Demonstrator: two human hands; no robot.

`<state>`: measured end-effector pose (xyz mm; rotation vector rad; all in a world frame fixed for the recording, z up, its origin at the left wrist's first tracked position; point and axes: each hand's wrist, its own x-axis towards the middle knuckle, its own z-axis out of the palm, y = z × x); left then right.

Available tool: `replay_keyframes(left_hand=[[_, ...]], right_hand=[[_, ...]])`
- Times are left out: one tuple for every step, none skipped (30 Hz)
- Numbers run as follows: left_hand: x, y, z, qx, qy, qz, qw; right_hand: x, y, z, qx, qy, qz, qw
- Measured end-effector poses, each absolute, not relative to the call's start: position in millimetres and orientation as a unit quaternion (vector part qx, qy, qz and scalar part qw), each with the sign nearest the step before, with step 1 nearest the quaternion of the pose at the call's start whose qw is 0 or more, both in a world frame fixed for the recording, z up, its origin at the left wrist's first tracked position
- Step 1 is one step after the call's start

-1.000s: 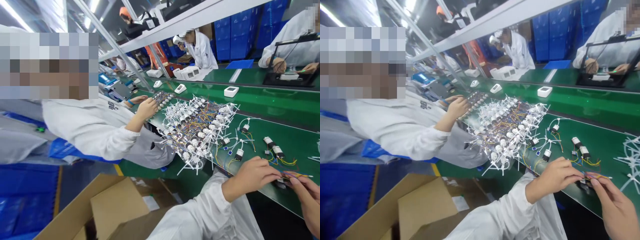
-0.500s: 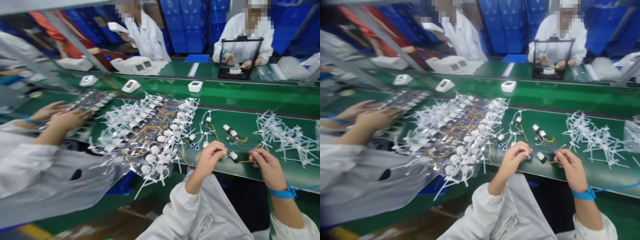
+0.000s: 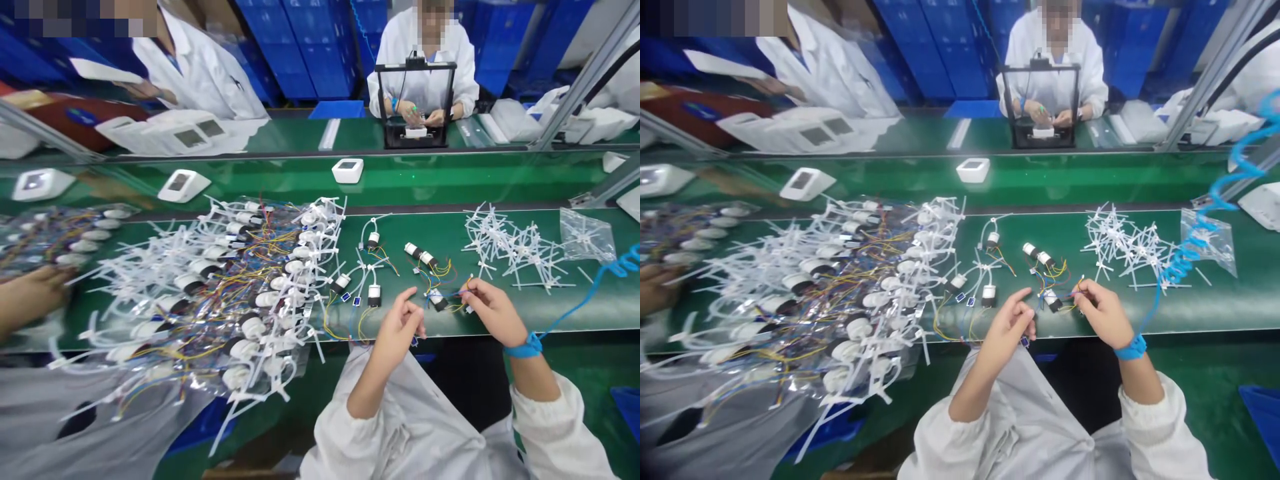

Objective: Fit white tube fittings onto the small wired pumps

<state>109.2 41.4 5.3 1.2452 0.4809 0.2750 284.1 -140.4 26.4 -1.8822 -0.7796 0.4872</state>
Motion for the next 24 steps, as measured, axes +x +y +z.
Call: replay_keyframes(left_hand=[[111.4,42.5,6.8,0.584,0.227,0.100,0.773],[113.5,43.7,8.3,0.597,0.230,0.073,0.765],[115.5,44.8,9.9,0.611,0.233,0.050,0.755],[117.4,45.6,11.4,0.622,0.236,0.033,0.746],[119.1,46.1,12.7,0.631,0.237,0.020,0.739],[120.8,46.3,13.9,0.635,0.239,0.013,0.734],[122.2,46.2,14.9,0.637,0.240,0.013,0.732],[123.5,46.1,15.8,0.640,0.241,0.017,0.729],[124.6,46.1,16.7,0.646,0.241,0.026,0.724],[125.5,46.2,17.5,0.654,0.241,0.038,0.716],[126.3,46.7,18.4,0.662,0.243,0.052,0.707],[126.9,47.4,19.3,0.669,0.245,0.066,0.699],[127.5,48.4,20.2,0.673,0.247,0.078,0.693],[127.9,49.5,21.1,0.673,0.248,0.087,0.691],[128.3,50.7,21.9,0.672,0.248,0.094,0.692],[128.6,51.8,22.5,0.669,0.246,0.098,0.694],[128.9,52.7,22.8,0.668,0.241,0.102,0.697],[129.1,53.4,22.7,0.667,0.235,0.105,0.699],[129.4,53.7,22.3,0.669,0.228,0.108,0.699],[129.6,53.8,21.5,0.672,0.221,0.111,0.699],[129.8,53.7,20.4,0.674,0.214,0.115,0.698],[129.9,53.3,19.1,0.675,0.209,0.118,0.697],[129.9,52.9,17.8,0.676,0.205,0.122,0.697],[129.8,52.5,16.5,0.676,0.202,0.125,0.698]], right_hand=[[283.2,-141.4,27.4,-0.779,-0.326,0.204,0.495],[282.1,-142.1,28.7,-0.781,-0.329,0.204,0.490],[281.1,-142.4,30.2,-0.784,-0.332,0.201,0.485],[280.0,-142.5,31.8,-0.787,-0.336,0.197,0.479],[279.1,-142.3,33.5,-0.789,-0.342,0.193,0.472],[278.4,-142.2,35.0,-0.792,-0.349,0.189,0.465],[277.8,-142.1,36.2,-0.793,-0.355,0.187,0.458],[277.3,-142.2,36.9,-0.794,-0.360,0.187,0.453],[276.8,-142.5,37.0,-0.793,-0.363,0.191,0.450],[276.2,-143.1,36.4,-0.793,-0.361,0.194,0.450],[275.5,-144.0,35.4,-0.793,-0.355,0.198,0.455],[274.5,-145.1,34.2,-0.791,-0.344,0.200,0.464],[273.2,-146.2,33.3,-0.790,-0.328,0.198,0.478],[271.6,-147.2,33.1,-0.791,-0.310,0.186,0.494],[269.8,-147.9,34.2,-0.794,-0.292,0.162,0.508],[267.8,-148.0,36.7,-0.800,-0.277,0.126,0.517],[265.9,-147.2,40.5,-0.807,-0.268,0.084,0.519],[264.3,-145.4,45.6,-0.813,-0.267,0.042,0.515],[263.2,-142.1,51.4,-0.816,-0.276,0.007,0.508],[262.9,-137.3,57.4,-0.815,-0.296,-0.015,0.498],[263.6,-130.9,62.9,-0.810,-0.325,-0.024,0.486],[265.4,-123.0,67.5,-0.805,-0.359,-0.025,0.472],[268.2,-113.8,71.0,-0.802,-0.392,-0.020,0.451],[271.9,-103.7,73.3,-0.803,-0.420,-0.011,0.423]])
